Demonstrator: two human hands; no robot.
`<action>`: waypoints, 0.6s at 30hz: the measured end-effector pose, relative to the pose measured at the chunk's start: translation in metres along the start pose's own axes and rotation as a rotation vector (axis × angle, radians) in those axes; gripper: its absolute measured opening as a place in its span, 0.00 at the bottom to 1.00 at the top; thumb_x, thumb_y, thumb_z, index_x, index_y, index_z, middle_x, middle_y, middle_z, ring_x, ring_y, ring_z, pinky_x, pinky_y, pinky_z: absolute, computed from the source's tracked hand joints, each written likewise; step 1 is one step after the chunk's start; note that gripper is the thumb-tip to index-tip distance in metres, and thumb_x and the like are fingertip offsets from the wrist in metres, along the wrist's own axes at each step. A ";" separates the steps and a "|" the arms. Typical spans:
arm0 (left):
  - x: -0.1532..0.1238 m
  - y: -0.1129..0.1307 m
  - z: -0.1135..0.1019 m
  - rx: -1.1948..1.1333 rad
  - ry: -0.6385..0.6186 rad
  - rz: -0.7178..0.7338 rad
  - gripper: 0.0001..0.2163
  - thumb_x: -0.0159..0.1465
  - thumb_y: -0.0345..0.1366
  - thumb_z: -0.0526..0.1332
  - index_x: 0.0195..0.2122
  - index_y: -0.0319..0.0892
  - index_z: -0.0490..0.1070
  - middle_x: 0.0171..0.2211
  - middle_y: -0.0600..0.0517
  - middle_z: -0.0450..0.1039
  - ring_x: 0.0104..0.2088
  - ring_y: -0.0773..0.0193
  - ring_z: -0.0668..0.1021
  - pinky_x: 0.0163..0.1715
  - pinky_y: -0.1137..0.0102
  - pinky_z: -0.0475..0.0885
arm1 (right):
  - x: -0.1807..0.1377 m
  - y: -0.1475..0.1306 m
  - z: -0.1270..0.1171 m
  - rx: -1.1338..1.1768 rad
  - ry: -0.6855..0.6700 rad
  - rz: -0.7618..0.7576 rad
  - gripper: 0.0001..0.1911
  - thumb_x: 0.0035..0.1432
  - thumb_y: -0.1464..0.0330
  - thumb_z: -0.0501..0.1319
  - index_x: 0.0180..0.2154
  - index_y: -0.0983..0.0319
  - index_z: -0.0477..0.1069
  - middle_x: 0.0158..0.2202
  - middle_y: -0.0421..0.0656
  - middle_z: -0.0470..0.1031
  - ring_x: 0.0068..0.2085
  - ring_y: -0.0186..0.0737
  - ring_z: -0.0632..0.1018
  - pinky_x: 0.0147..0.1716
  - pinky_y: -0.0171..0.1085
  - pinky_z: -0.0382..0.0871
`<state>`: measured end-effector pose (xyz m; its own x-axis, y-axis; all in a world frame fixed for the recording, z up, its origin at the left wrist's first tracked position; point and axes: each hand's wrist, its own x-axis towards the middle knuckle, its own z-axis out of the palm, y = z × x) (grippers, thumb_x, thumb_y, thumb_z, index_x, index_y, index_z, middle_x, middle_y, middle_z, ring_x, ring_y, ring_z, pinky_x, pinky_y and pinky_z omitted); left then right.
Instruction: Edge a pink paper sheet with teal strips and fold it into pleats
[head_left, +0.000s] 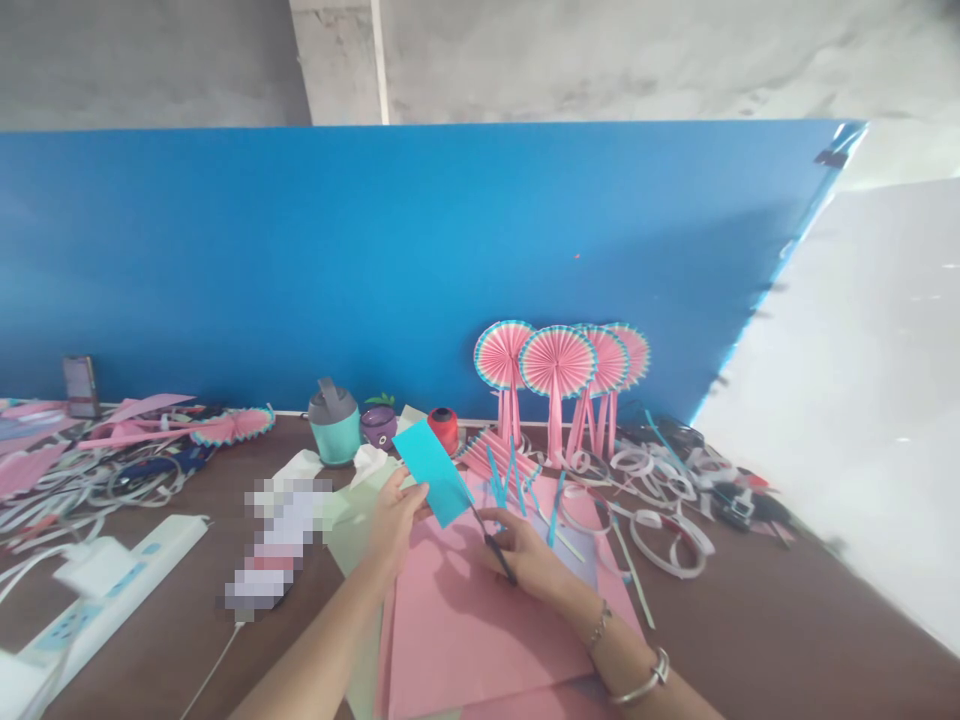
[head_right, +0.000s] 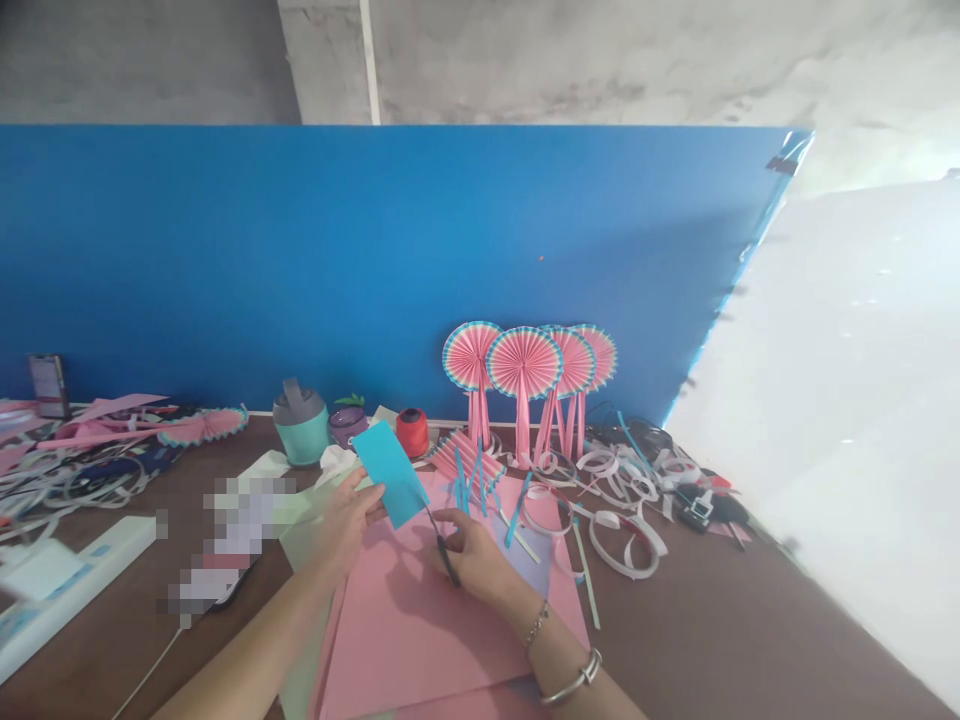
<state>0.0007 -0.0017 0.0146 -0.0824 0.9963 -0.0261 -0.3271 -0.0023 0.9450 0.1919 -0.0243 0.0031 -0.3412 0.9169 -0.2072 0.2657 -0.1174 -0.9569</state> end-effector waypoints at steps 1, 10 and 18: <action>0.000 0.000 0.000 0.000 0.004 0.000 0.23 0.49 0.44 0.69 0.44 0.41 0.70 0.28 0.50 0.80 0.33 0.54 0.83 0.31 0.67 0.74 | 0.000 -0.001 0.000 0.003 0.000 0.000 0.29 0.47 0.64 0.62 0.52 0.66 0.64 0.16 0.28 0.62 0.18 0.28 0.62 0.18 0.30 0.53; -0.002 0.002 0.002 -0.005 0.002 0.005 0.23 0.48 0.44 0.69 0.43 0.41 0.70 0.29 0.49 0.81 0.35 0.52 0.83 0.33 0.66 0.75 | 0.001 0.003 -0.001 0.001 0.000 -0.021 0.26 0.48 0.64 0.62 0.50 0.66 0.66 0.16 0.28 0.61 0.17 0.28 0.61 0.18 0.31 0.53; 0.000 -0.001 0.001 0.001 0.044 0.011 0.23 0.47 0.43 0.69 0.43 0.41 0.70 0.30 0.49 0.81 0.36 0.52 0.83 0.33 0.65 0.76 | 0.007 0.012 -0.001 0.023 -0.002 -0.040 0.16 0.47 0.63 0.62 0.38 0.64 0.73 0.16 0.30 0.60 0.17 0.28 0.59 0.18 0.31 0.53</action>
<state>0.0016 -0.0013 0.0139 -0.1269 0.9915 -0.0299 -0.3246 -0.0130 0.9457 0.1939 -0.0189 -0.0100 -0.3530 0.9202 -0.1693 0.2308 -0.0896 -0.9689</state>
